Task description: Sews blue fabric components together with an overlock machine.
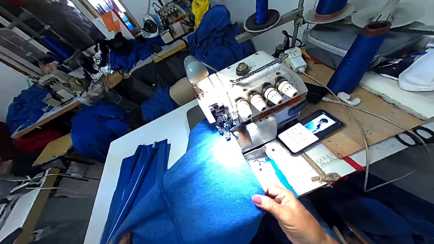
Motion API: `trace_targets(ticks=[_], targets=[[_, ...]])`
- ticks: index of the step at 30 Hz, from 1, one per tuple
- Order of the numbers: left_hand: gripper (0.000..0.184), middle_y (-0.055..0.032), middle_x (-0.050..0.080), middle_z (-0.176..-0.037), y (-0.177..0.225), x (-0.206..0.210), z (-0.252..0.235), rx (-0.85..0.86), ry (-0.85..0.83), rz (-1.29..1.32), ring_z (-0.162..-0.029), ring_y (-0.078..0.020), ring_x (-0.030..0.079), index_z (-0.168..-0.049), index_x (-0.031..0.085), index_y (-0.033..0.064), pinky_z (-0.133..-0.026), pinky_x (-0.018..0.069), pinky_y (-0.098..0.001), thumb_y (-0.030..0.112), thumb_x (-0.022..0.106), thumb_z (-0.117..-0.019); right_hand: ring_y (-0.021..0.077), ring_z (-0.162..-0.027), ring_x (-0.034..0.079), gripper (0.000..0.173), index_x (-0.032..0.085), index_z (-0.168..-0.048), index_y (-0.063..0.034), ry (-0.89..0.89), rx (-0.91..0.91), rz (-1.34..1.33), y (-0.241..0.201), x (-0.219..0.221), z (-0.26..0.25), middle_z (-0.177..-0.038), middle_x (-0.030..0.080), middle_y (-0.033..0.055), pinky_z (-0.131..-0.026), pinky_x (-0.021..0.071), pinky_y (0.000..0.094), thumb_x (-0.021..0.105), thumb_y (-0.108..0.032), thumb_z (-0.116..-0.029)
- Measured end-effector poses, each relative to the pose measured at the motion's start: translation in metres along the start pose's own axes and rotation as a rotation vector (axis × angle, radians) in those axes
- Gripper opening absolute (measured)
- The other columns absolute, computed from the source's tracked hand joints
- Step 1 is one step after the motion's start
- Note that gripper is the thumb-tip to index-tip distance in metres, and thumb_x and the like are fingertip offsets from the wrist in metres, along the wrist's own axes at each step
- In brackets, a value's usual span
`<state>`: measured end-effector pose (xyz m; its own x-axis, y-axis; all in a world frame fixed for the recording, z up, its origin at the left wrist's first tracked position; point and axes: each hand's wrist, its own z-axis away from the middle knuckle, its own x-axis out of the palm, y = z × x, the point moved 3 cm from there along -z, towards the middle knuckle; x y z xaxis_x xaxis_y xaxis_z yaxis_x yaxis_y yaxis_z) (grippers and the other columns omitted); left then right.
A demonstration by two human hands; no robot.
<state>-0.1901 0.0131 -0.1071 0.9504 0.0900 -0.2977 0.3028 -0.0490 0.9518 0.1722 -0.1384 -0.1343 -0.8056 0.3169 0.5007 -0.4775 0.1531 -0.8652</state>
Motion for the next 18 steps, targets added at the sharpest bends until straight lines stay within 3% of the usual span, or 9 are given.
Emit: trace_targets(ticks=[3,8,10,11,13,14,15,16,18], targets=[[0.020,0.0099,0.064,-0.097,-0.008,-0.006,-0.010,-0.009,0.005,-0.050,-0.092,0.0057,0.063,-0.118,0.054,-0.0042,-0.090,0.0543,-0.0202,0.005,0.043,-0.1033,-0.0064,-0.079,0.062,0.009,0.070,-0.093,-0.0123,-0.034,-0.174,0.254,-0.028,0.003,0.012,-0.085,0.068,-0.0112,-0.072,0.0540,0.0139,0.068,-0.020,-0.0978],[0.019,0.0105,0.066,-0.095,-0.003,-0.008,-0.016,-0.024,0.001,-0.066,-0.090,0.0062,0.064,-0.118,0.055,-0.0043,-0.088,0.0552,-0.0200,0.003,0.045,-0.1027,-0.0037,-0.060,0.050,0.023,0.069,-0.084,-0.0069,-0.093,0.004,0.472,-0.002,-0.009,0.008,-0.069,0.057,-0.0063,-0.056,0.0412,0.0146,0.066,-0.025,-0.0975],[0.023,0.0087,0.065,-0.098,0.002,-0.007,-0.013,-0.029,-0.006,-0.095,-0.092,0.0063,0.064,-0.122,0.053,-0.0074,-0.089,0.0548,-0.0198,0.004,0.045,-0.1031,-0.0014,-0.072,0.056,0.028,0.072,-0.080,-0.0056,-0.015,-0.209,0.659,-0.002,-0.008,0.016,-0.077,0.063,-0.0010,-0.065,0.0456,0.0143,0.066,-0.026,-0.0980],[0.024,0.0079,0.065,-0.100,0.006,-0.006,-0.010,-0.029,-0.017,-0.114,-0.093,0.0065,0.064,-0.123,0.052,-0.0090,-0.090,0.0545,-0.0199,0.004,0.045,-0.1034,0.0027,-0.087,0.059,0.027,0.073,-0.080,-0.0085,0.056,-0.334,0.809,-0.003,-0.009,0.017,-0.090,0.065,0.0013,-0.077,0.0490,0.0163,0.066,-0.028,-0.0978],[0.023,0.0088,0.066,-0.099,0.009,0.001,-0.006,-0.016,-0.038,-0.140,-0.092,0.0075,0.064,-0.120,0.054,-0.0079,-0.089,0.0549,-0.0200,0.005,0.046,-0.1031,0.0233,-0.118,0.061,0.028,0.075,-0.084,-0.0111,0.137,-0.444,1.061,0.005,-0.019,0.009,-0.116,0.070,0.0102,-0.100,0.0505,0.0400,0.063,-0.032,-0.0983],[0.023,0.0078,0.065,-0.100,0.009,0.006,-0.004,-0.014,-0.046,-0.142,-0.092,0.0078,0.063,-0.121,0.053,-0.0087,-0.089,0.0546,-0.0197,0.005,0.045,-0.1034,0.0280,-0.121,0.063,0.029,0.077,-0.086,-0.0103,0.133,-0.455,1.113,0.010,-0.025,0.006,-0.118,0.072,0.0109,-0.102,0.0501,0.0475,0.061,-0.031,-0.0990],[0.026,0.0056,0.064,-0.102,0.009,0.010,-0.003,-0.019,-0.042,-0.131,-0.093,0.0078,0.063,-0.124,0.050,-0.0108,-0.090,0.0541,-0.0192,0.005,0.044,-0.1040,0.0245,-0.111,0.068,0.029,0.076,-0.084,-0.0099,0.127,-0.486,1.133,0.014,-0.029,0.006,-0.109,0.075,0.0081,-0.095,0.0526,0.0456,0.060,-0.029,-0.1001],[0.029,0.0038,0.062,-0.104,0.009,0.012,-0.001,-0.033,-0.025,-0.106,-0.094,0.0077,0.062,-0.128,0.047,-0.0120,-0.090,0.0535,-0.0186,0.005,0.042,-0.1048,0.0175,-0.092,0.068,0.029,0.072,-0.080,-0.0093,0.130,-0.537,1.111,0.013,-0.028,0.010,-0.092,0.073,0.0053,-0.084,0.0545,0.0353,0.059,-0.026,-0.0999],[0.029,0.0050,0.059,-0.105,0.017,0.012,0.000,-0.064,0.050,-0.003,-0.094,0.0063,0.062,-0.131,0.041,-0.0083,-0.089,0.0541,-0.0194,0.006,0.039,-0.1057,0.0093,-0.078,0.065,0.026,0.067,-0.076,-0.0032,0.074,-0.492,0.928,-0.005,-0.019,0.028,-0.079,0.068,0.0075,-0.072,0.0529,0.0187,0.062,-0.016,-0.0976]])
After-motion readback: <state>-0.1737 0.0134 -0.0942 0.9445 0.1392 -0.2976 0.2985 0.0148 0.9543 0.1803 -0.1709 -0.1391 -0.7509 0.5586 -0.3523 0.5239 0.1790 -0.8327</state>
